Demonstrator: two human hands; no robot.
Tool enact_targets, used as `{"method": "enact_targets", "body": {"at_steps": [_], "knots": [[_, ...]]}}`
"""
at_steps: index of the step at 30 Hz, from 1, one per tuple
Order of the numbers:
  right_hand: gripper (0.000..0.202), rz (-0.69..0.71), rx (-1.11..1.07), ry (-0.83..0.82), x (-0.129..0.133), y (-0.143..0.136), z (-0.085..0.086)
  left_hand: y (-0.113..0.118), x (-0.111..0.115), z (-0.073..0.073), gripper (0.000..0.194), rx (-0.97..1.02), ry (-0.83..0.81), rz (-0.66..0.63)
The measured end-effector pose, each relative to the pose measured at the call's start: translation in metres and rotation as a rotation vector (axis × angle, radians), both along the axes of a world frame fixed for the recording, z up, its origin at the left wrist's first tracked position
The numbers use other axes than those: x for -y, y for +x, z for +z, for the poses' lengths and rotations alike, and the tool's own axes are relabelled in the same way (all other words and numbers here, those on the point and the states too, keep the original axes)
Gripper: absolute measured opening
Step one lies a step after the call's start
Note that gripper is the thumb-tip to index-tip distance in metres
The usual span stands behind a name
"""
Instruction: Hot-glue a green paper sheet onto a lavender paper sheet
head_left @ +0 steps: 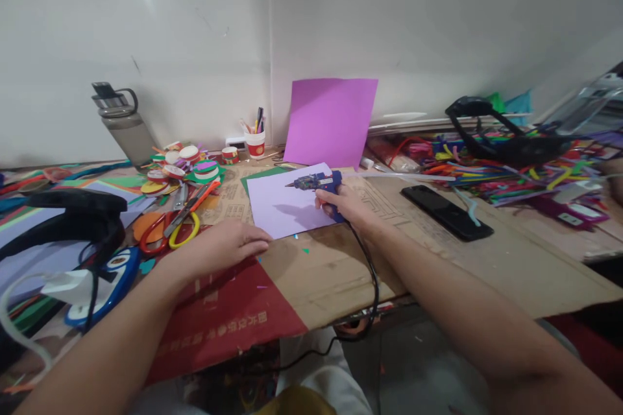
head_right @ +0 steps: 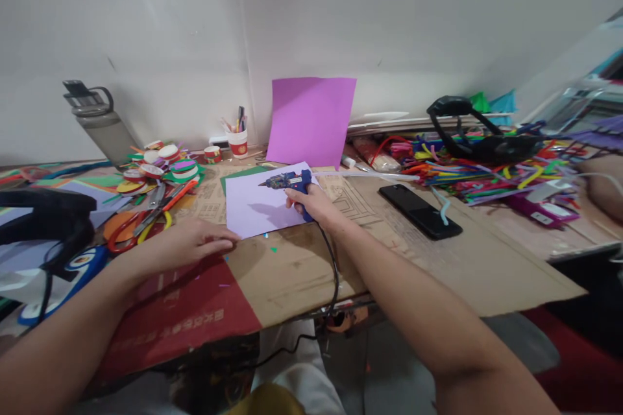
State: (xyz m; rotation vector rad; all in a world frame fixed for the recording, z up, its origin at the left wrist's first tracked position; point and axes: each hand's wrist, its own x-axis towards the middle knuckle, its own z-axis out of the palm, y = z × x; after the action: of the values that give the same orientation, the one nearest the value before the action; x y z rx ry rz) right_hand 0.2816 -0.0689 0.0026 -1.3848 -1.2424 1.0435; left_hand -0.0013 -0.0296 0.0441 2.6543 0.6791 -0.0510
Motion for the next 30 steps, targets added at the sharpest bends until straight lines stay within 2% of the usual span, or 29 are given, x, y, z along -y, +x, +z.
{"method": "enact_targets", "body": {"at_steps": [3,6,12,21,30], "knots": [[0.038,-0.004,-0.004,0.012,0.002,-0.002,0.003,-0.001,-0.006,-0.005,0.029,0.081,0.037,0.023],[0.038,0.018,0.008,0.021,0.003,-0.002,0.003,0.001,-0.01,-0.012,0.027,0.062,0.088,0.048],[0.04,0.063,0.017,0.031,0.005,0.0,0.004,0.005,-0.015,-0.018,0.018,0.067,0.0,0.148],[0.04,0.193,0.032,0.027,0.016,-0.005,0.013,0.003,-0.024,-0.026,0.019,0.114,0.037,0.089],[0.037,0.408,0.235,-0.026,0.031,-0.008,0.023,0.007,-0.016,-0.024,0.019,0.147,-0.007,0.205]]}}
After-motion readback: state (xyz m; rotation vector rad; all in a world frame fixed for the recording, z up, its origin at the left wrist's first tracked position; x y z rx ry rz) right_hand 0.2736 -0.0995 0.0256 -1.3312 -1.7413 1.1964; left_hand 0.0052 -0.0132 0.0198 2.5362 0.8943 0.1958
